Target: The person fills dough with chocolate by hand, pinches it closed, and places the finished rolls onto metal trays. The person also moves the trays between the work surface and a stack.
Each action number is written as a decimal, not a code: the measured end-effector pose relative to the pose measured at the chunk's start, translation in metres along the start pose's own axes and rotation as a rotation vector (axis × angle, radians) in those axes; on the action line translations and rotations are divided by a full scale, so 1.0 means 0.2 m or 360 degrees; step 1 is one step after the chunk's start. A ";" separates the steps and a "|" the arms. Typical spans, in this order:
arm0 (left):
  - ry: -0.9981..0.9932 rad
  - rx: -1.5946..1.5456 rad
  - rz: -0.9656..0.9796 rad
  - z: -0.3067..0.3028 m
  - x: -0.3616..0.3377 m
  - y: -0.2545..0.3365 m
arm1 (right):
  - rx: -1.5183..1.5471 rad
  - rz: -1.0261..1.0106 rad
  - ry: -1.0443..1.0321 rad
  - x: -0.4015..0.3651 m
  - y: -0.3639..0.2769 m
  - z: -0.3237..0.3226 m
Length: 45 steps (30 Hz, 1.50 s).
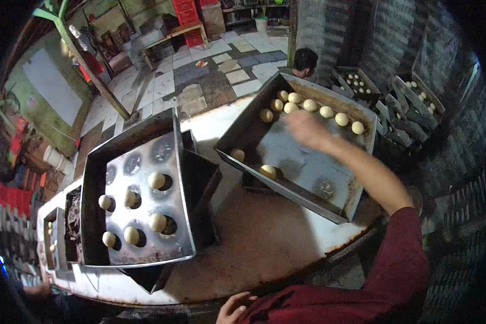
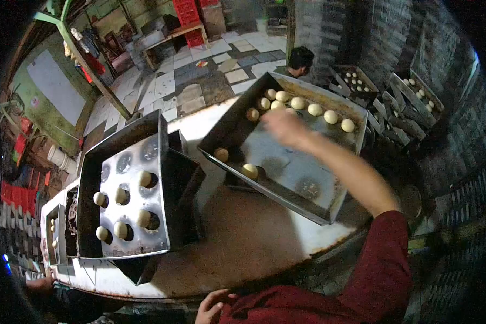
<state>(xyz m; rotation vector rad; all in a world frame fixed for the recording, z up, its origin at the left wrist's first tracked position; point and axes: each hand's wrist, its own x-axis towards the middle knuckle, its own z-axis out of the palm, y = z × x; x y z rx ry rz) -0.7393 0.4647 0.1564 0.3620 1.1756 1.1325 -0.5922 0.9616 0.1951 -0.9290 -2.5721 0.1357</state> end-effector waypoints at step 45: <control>0.1375 -0.1009 0.1061 -1.85 -0.71 -0.06 | 0.1674 0.0149 0.0029 -0.44 -3.66 1.33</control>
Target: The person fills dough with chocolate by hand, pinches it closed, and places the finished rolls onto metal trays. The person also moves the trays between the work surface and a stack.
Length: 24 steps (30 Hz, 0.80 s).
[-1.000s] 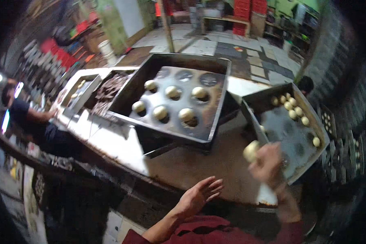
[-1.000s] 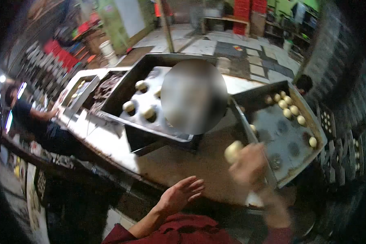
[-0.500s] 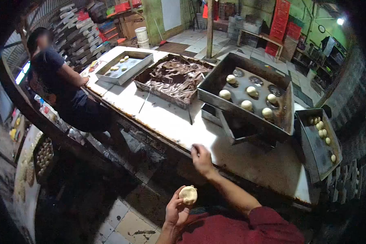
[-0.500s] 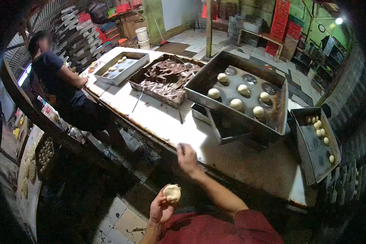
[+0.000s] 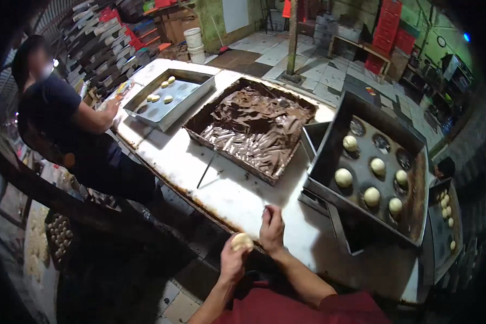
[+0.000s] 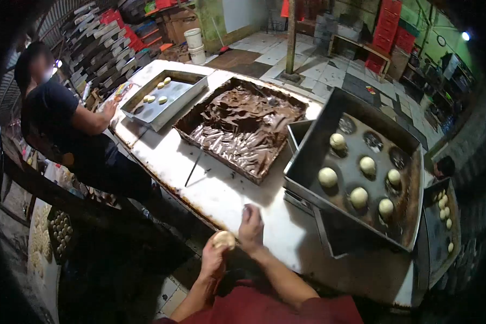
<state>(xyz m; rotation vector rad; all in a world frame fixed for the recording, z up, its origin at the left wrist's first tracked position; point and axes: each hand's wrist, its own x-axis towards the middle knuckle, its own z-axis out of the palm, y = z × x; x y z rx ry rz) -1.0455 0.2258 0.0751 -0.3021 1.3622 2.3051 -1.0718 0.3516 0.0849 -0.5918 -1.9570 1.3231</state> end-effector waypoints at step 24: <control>-0.0852 -0.1196 -0.1031 0.24 1.02 0.82 | -0.0209 -0.0251 -0.0386 0.56 -0.25 0.28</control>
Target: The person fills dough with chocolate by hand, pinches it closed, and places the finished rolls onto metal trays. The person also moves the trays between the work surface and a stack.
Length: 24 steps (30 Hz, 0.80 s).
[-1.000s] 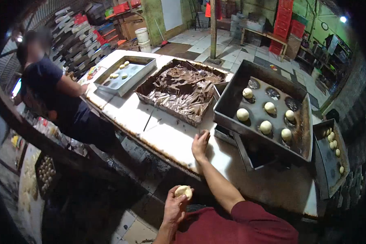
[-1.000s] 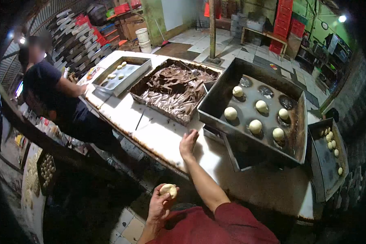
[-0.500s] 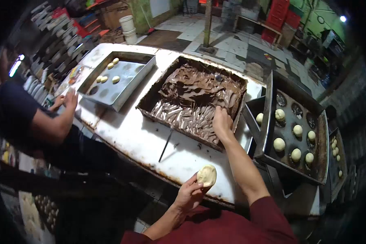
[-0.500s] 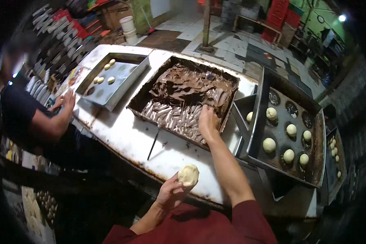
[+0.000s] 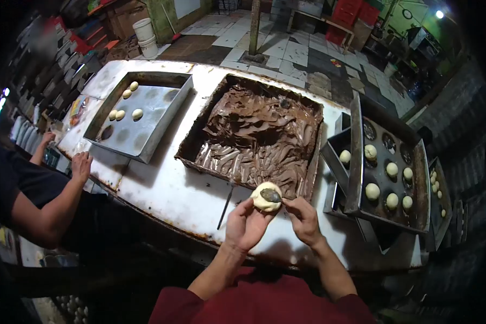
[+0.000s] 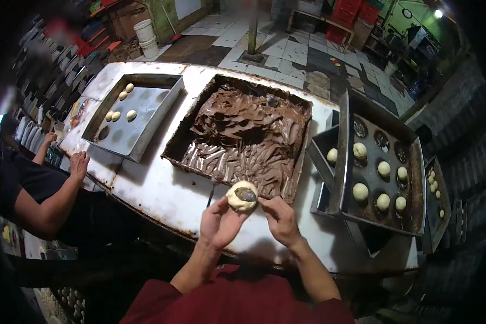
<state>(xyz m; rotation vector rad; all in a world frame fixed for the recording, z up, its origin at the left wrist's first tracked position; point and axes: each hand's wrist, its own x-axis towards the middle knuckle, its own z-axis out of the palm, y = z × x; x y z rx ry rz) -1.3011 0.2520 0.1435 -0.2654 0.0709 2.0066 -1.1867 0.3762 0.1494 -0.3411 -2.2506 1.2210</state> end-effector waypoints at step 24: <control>0.0420 0.0632 0.0698 -0.24 -0.81 -1.08 | -0.0145 -0.1282 -0.0269 -0.93 -0.21 -0.47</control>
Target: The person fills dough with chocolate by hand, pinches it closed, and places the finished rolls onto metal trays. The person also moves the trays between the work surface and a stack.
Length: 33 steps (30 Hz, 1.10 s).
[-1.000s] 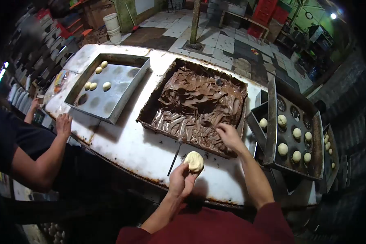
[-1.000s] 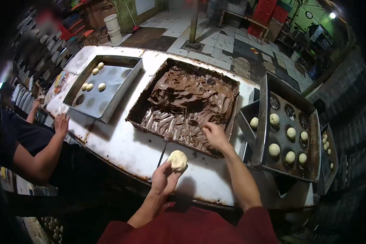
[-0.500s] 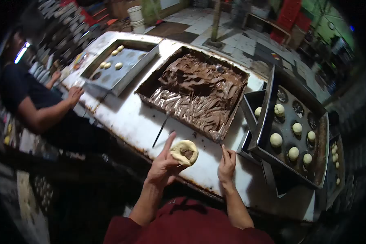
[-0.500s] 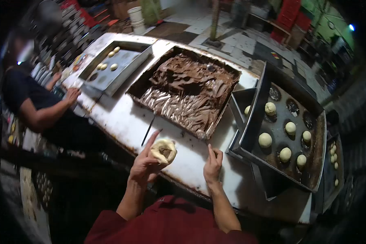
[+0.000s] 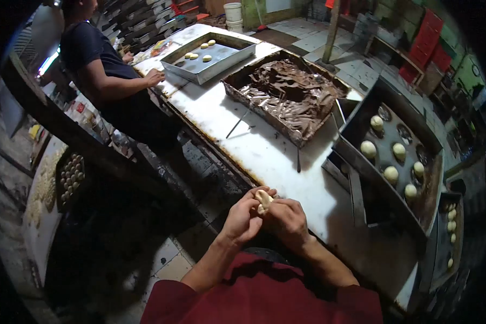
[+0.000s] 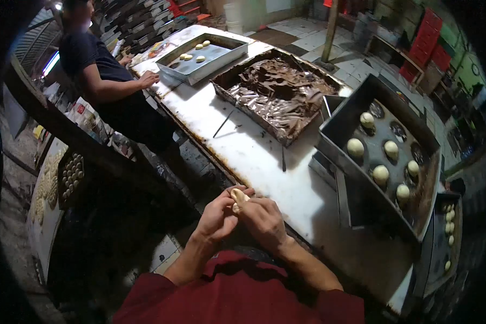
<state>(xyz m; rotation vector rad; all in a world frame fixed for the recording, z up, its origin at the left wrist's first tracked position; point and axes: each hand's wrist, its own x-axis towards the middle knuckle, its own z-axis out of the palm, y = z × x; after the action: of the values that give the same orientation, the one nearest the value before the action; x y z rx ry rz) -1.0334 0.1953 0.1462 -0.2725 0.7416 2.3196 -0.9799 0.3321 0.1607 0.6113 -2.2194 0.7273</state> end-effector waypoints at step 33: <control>-0.2008 0.3459 0.1753 0.97 0.11 -2.37 | -0.0541 0.2173 0.1141 -2.14 0.50 -1.82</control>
<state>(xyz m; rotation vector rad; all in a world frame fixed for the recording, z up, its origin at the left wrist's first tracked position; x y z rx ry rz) -0.7340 0.6090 0.0893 2.4933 2.0990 0.4467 -0.5953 0.7305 0.0238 -1.2857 -1.7241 0.9189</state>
